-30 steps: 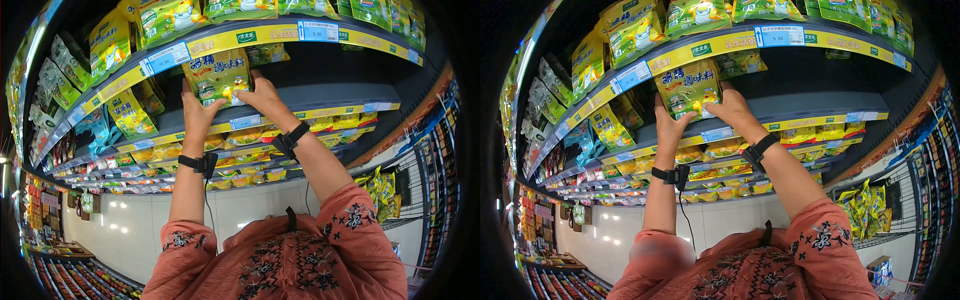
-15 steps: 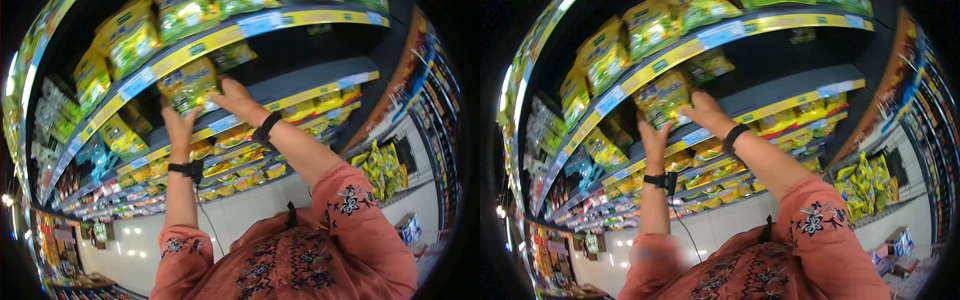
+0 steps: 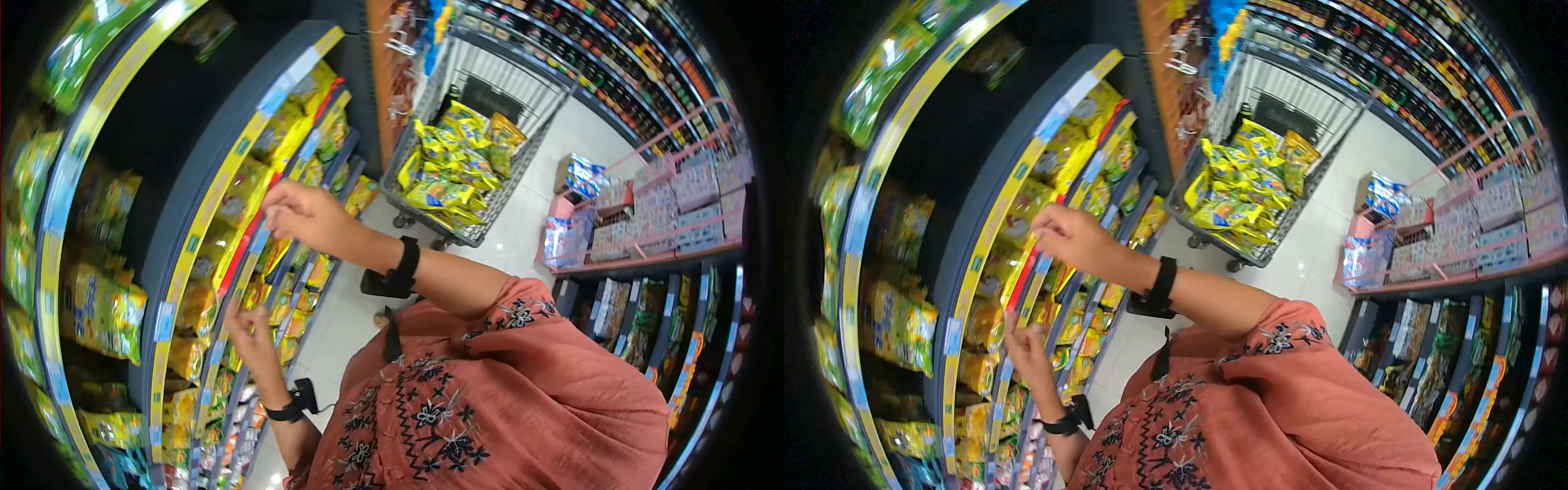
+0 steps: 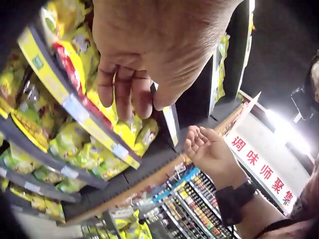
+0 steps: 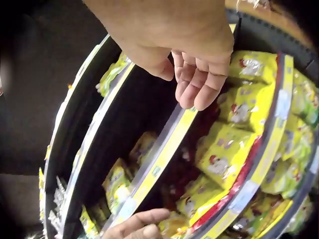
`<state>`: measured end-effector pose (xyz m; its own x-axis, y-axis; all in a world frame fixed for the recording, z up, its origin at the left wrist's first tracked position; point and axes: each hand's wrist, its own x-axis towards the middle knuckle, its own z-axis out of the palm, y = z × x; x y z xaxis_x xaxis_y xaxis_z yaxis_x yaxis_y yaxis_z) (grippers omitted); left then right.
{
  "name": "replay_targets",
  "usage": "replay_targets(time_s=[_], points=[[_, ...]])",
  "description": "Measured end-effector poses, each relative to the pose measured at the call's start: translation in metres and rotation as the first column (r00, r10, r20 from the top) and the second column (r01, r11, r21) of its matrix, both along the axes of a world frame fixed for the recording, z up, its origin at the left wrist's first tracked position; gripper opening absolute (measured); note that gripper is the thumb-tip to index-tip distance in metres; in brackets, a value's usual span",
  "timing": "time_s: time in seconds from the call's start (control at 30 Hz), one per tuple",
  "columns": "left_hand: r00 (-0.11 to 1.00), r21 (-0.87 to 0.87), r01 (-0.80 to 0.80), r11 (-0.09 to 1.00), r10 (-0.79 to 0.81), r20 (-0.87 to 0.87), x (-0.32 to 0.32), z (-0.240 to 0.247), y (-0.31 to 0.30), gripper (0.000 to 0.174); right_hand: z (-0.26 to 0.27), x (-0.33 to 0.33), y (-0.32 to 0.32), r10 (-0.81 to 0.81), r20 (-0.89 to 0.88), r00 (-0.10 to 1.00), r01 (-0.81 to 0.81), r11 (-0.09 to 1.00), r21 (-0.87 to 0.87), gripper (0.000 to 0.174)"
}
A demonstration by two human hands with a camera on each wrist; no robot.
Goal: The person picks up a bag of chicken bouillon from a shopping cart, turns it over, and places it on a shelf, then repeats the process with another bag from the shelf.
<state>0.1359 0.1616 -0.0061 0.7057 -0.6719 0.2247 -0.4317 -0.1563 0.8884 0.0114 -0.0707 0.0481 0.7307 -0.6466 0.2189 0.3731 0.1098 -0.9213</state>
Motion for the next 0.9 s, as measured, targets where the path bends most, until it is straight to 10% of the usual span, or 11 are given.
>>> replay_targets(time_s=[0.43,0.5,0.67,0.9], points=[[0.867,0.295,0.446,0.845,-0.325,-0.378,-0.122,-0.025,-0.172,0.042,-0.121,-0.257,-0.245,-0.613,-0.332,0.717,0.696,0.598,0.398,0.018],[0.838,0.286,0.470,0.835,-0.320,-0.442,-0.140,-0.027,-0.197,0.041,-0.152,-0.305,-0.298,-0.591,-0.311,0.744,0.666,0.621,0.414,0.019],[0.827,0.317,0.459,0.830,-0.269,-0.494,-0.184,-0.037,-0.244,0.040,-0.213,-0.396,-0.394,-0.659,-0.530,0.534,0.823,0.260,0.506,0.027],[0.845,0.430,0.394,0.813,-0.136,-0.517,-0.222,-0.031,-0.279,0.039,-0.307,-0.455,-0.456,-0.420,-0.851,0.314,0.930,0.319,0.185,0.038]])
